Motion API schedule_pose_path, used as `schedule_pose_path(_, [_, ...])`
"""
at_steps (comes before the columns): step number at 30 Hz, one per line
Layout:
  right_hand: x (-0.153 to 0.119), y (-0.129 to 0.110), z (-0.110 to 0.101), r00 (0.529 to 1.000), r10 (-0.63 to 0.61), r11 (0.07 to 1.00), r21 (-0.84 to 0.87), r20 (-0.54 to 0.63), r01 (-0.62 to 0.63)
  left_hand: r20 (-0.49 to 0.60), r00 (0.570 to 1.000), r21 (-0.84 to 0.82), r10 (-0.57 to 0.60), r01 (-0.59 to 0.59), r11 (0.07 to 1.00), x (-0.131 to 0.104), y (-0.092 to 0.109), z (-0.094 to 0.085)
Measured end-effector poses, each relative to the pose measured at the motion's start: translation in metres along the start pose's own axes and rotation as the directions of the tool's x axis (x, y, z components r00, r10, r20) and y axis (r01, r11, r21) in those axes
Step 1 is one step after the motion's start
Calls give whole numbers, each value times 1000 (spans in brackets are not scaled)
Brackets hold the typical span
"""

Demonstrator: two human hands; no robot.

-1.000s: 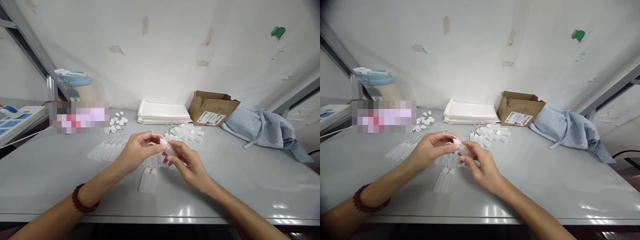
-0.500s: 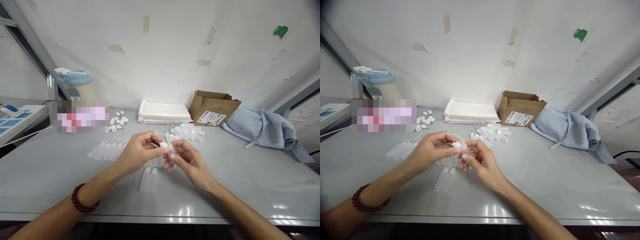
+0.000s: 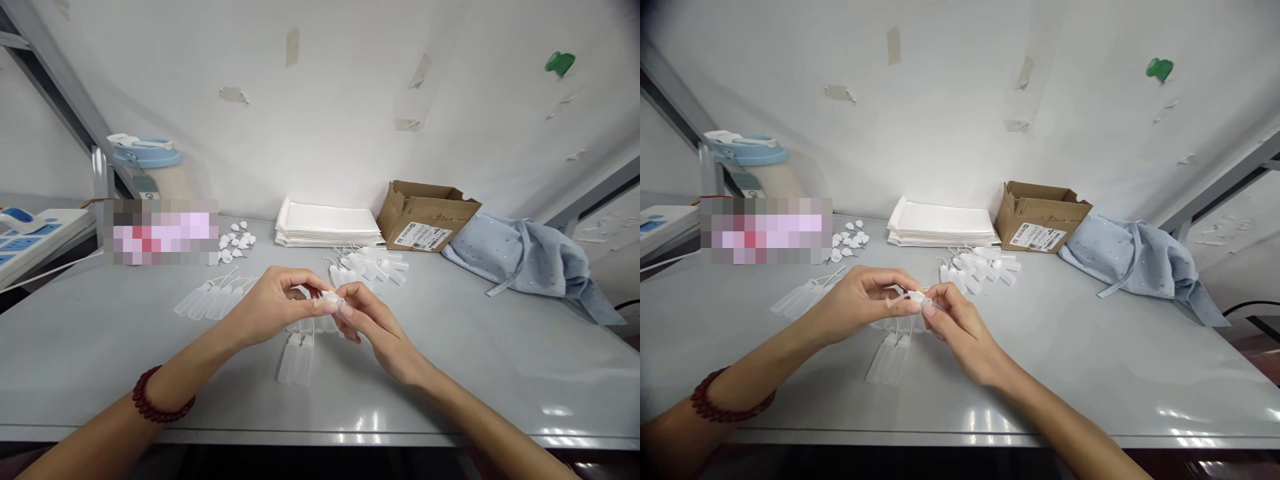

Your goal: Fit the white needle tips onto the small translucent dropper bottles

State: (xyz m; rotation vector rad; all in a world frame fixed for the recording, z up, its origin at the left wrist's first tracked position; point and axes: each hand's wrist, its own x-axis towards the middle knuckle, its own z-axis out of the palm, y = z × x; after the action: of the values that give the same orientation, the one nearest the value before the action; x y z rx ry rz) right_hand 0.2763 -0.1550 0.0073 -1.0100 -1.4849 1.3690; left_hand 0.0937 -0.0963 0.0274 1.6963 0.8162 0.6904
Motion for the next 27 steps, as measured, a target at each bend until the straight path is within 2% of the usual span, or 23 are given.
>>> schedule_pose_path(5, [-1,0,1,999,31,999,27,-6,-31,4,996,36,90,-91,995,-1,1,2])
schedule_pose_path(13, [0,0,1,998,56,998,30,-20,-55,32,991,104,131,-133,986,-4,2,2])
schedule_pose_path(17, [2,0,1,995,78,997,22,-68,-76,42,985,148,170,-174,974,-4,1,4])
schedule_pose_path(23, [5,3,0,994,87,996,19,-59,-86,42,956,266,291,-292,919,-3,-3,6])
schedule_pose_path(27, [4,5,0,995,88,996,-25,-45,-89,63,956,320,286,-291,902,-3,-3,5])
